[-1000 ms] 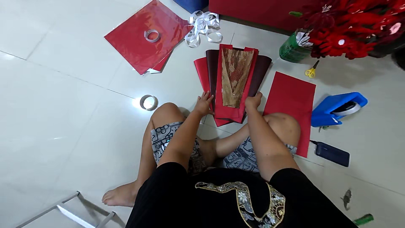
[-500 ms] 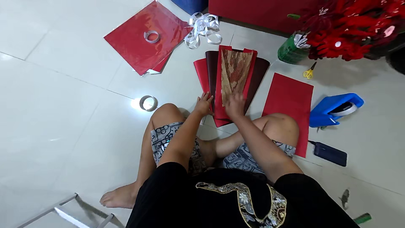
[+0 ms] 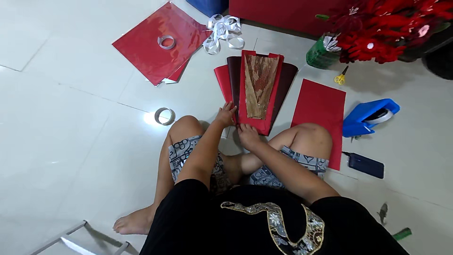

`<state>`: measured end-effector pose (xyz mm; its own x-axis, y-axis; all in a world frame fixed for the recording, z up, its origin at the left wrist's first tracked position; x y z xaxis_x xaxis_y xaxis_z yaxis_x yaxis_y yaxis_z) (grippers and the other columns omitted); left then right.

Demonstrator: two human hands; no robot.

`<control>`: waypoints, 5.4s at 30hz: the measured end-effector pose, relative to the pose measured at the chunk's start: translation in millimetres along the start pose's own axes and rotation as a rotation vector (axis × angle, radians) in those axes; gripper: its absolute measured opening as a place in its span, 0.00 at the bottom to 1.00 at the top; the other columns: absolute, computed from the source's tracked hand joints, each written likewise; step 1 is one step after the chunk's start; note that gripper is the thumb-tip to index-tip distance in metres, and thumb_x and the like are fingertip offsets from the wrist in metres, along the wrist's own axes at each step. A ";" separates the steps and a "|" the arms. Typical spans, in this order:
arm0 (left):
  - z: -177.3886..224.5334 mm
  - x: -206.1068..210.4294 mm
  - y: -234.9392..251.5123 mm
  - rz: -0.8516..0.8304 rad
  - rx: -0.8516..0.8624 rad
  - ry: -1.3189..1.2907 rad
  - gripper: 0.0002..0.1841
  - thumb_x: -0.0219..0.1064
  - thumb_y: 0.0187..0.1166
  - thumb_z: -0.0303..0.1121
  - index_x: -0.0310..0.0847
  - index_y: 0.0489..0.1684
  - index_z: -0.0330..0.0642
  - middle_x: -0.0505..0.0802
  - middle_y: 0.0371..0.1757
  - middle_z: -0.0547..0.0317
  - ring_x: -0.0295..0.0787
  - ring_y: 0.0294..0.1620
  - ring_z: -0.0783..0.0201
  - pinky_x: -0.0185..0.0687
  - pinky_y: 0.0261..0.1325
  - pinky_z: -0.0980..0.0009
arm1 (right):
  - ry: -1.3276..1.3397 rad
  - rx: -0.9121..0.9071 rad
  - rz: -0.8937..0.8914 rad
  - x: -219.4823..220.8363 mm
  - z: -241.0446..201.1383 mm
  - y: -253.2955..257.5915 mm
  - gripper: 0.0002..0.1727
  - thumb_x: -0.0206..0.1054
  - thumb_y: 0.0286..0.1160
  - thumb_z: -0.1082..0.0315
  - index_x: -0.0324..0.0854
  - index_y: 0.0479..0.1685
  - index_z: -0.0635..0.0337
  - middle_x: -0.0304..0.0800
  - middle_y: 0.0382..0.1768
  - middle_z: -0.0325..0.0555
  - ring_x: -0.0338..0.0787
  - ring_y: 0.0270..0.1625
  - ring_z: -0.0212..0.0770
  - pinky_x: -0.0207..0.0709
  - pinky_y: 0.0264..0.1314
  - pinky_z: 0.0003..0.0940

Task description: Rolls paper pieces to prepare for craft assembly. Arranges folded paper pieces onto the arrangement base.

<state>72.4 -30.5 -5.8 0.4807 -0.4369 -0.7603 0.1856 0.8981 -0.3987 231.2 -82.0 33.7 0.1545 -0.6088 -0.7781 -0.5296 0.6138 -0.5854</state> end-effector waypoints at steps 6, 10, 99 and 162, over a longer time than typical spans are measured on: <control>1.6 5.5 -1.3 0.092 -0.008 0.030 0.28 0.66 0.85 0.36 0.70 0.87 0.50 0.61 0.94 0.48 0.48 0.95 0.42 0.51 0.87 0.33 | 0.017 0.006 -0.017 3.6 3.1 -10.7 0.33 0.52 0.84 0.80 0.64 0.91 0.56 0.60 0.89 0.61 0.62 0.88 0.67 0.61 0.81 0.71; 3.5 7.4 -3.4 0.168 -0.013 0.039 0.30 0.74 0.78 0.40 0.75 0.83 0.51 0.68 0.91 0.48 0.52 0.94 0.42 0.43 0.88 0.28 | 0.009 0.014 -0.025 7.2 3.5 -13.6 0.35 0.53 0.82 0.80 0.62 0.92 0.51 0.59 0.89 0.62 0.62 0.88 0.68 0.62 0.80 0.72; 29.4 27.9 -21.9 0.056 -0.175 0.307 0.36 0.67 0.82 0.49 0.61 0.92 0.63 0.46 0.99 0.54 0.29 0.94 0.25 0.25 0.79 0.13 | 0.154 0.082 -0.187 31.0 -43.1 -82.5 0.21 0.58 0.86 0.54 0.88 0.62 0.55 0.88 0.65 0.63 0.84 0.71 0.69 0.72 0.68 0.78; 42.5 12.3 -21.2 -0.022 -0.392 0.150 0.38 0.74 0.76 0.49 0.64 0.90 0.71 0.46 0.97 0.38 0.39 0.93 0.23 0.40 0.77 0.14 | 1.982 0.892 1.547 -30.7 381.7 -156.3 0.27 0.66 0.82 0.66 0.67 0.78 0.65 0.81 0.68 0.56 0.85 0.66 0.47 0.83 0.65 0.47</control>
<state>110.8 -52.7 15.1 0.3452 -0.4838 -0.8042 -0.1596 0.8142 -0.5583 627.5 32.6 62.3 -0.4707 0.8775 0.0918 0.7567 0.4551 -0.4693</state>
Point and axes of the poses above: each hand's wrist, its own y-axis towards the middle knuckle, its own x-axis out of the palm, z = x × y, the point moved 1 cm from there along y, towards the middle knuckle
